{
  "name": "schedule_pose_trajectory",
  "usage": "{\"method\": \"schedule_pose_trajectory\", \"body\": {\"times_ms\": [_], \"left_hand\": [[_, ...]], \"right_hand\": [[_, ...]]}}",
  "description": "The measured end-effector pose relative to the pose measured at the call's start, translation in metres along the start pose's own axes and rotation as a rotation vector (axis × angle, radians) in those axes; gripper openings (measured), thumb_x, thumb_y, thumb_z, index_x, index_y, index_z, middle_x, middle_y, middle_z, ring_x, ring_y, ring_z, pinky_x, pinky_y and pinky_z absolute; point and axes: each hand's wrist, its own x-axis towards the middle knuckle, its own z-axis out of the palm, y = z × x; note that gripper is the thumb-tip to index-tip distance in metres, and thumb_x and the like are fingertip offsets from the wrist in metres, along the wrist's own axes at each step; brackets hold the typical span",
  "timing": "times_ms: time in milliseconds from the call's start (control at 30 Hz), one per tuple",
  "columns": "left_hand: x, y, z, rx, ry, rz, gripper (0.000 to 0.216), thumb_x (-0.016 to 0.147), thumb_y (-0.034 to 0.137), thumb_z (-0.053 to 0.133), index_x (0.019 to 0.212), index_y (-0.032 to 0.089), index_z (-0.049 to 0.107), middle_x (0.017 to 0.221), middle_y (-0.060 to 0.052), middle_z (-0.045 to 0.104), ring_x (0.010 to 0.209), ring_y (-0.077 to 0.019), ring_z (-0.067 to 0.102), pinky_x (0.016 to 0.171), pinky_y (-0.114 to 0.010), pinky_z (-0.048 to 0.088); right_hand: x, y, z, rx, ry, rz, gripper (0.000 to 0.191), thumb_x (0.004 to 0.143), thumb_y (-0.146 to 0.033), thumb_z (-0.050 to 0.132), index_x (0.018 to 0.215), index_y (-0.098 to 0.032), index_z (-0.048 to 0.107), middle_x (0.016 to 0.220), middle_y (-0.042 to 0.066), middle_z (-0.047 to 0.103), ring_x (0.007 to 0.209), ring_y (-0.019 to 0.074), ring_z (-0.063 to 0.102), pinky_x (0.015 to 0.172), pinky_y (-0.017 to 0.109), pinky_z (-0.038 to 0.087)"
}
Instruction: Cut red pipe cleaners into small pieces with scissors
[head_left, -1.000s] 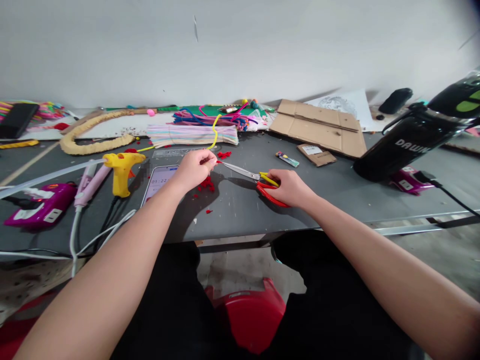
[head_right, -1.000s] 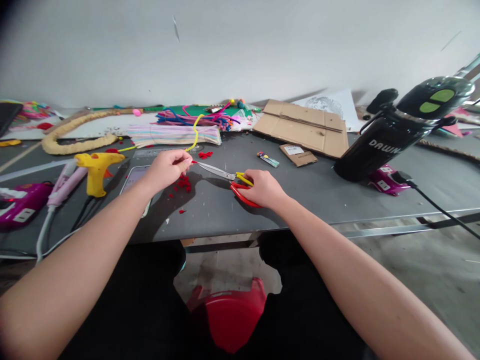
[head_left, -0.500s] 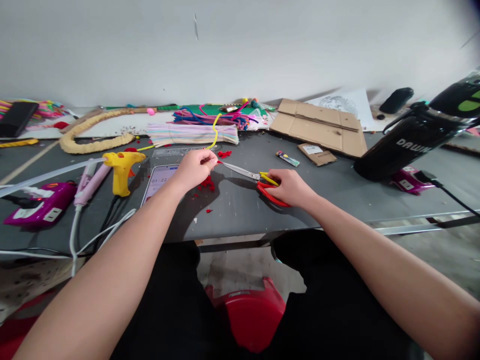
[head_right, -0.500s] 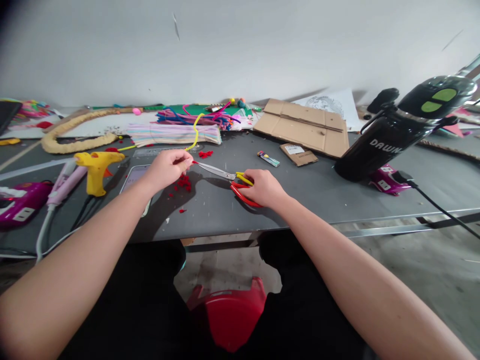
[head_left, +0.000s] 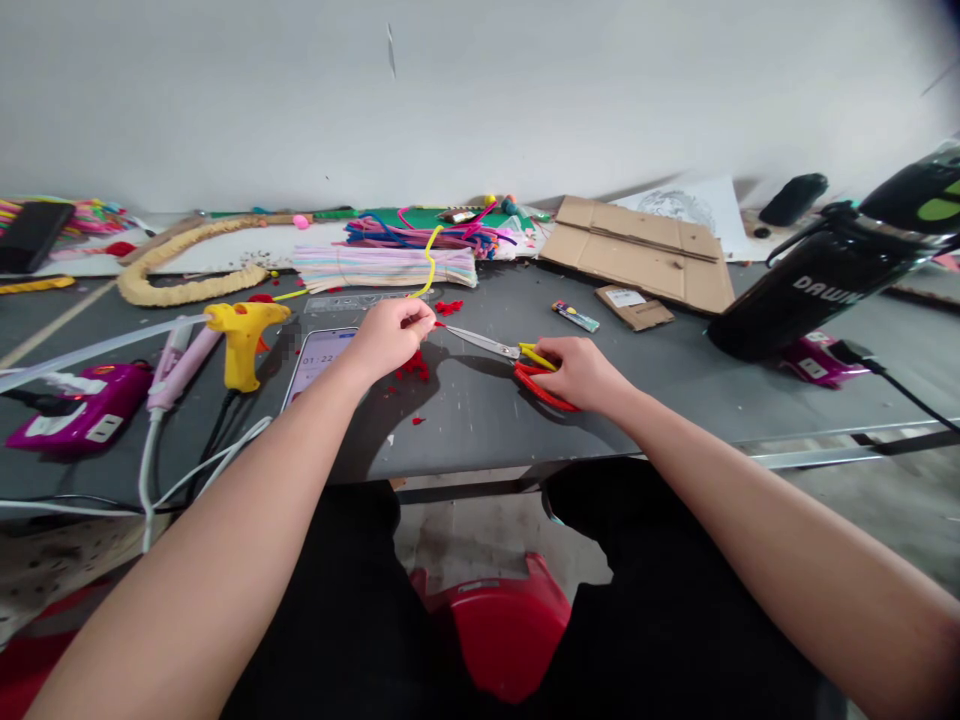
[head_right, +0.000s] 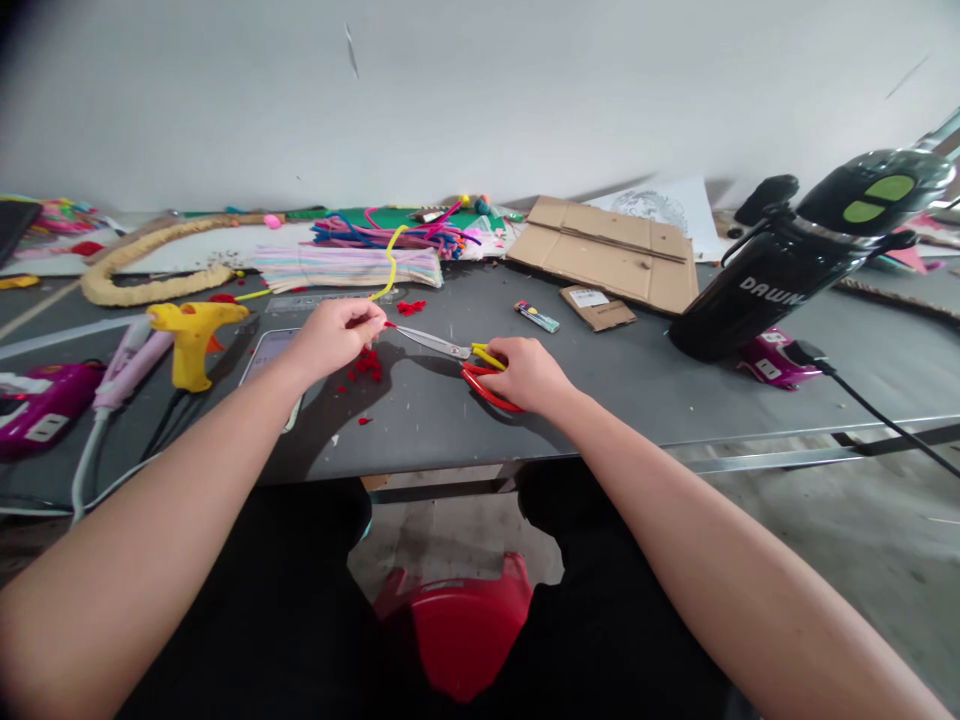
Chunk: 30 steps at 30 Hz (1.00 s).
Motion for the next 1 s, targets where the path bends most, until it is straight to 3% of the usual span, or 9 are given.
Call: {"method": "schedule_pose_trajectory", "body": {"times_ms": [400, 600, 833, 1000], "left_hand": [[-0.0014, 0.0037, -0.0020, -0.025, 0.001, -0.028, 0.013, 0.079, 0.025, 0.052, 0.069, 0.019, 0.057, 0.062, 0.001, 0.055, 0.058, -0.0136, 0.048, 0.060, -0.029, 0.035], [-0.0010, 0.0037, -0.0024, -0.106, 0.006, -0.041, 0.012, 0.078, 0.024, 0.052, 0.067, 0.018, 0.054, 0.060, 0.001, 0.052, 0.057, -0.0126, 0.047, 0.061, -0.028, 0.035], [-0.0009, 0.0022, -0.0016, -0.044, 0.035, -0.009, 0.011, 0.079, 0.025, 0.053, 0.071, 0.018, 0.056, 0.063, 0.000, 0.056, 0.058, -0.0140, 0.050, 0.059, -0.028, 0.036], [-0.0008, 0.0008, -0.0013, -0.025, 0.045, -0.005, 0.012, 0.080, 0.027, 0.053, 0.074, 0.018, 0.058, 0.065, -0.001, 0.059, 0.061, -0.0149, 0.052, 0.060, -0.028, 0.038]], "right_hand": [[0.0013, 0.0028, -0.0005, 0.014, -0.008, -0.019, 0.032, 0.073, -0.042, 0.060, 0.060, -0.021, 0.040, 0.062, -0.001, 0.043, 0.071, 0.0168, 0.051, 0.061, 0.027, 0.029], [0.0000, 0.0007, 0.0002, 0.005, 0.000, 0.025, 0.037, 0.075, -0.051, 0.060, 0.062, -0.021, 0.043, 0.061, 0.000, 0.045, 0.069, 0.0165, 0.051, 0.061, 0.027, 0.030], [-0.0021, -0.0022, -0.0005, 0.001, 0.003, 0.042, 0.038, 0.075, -0.056, 0.059, 0.067, -0.021, 0.048, 0.065, 0.000, 0.051, 0.061, 0.0128, 0.041, 0.059, 0.027, 0.029], [-0.0028, -0.0030, -0.0003, 0.002, 0.004, 0.034, 0.037, 0.075, -0.055, 0.059, 0.065, -0.021, 0.046, 0.064, 0.000, 0.050, 0.064, 0.0139, 0.046, 0.060, 0.027, 0.030]]}}
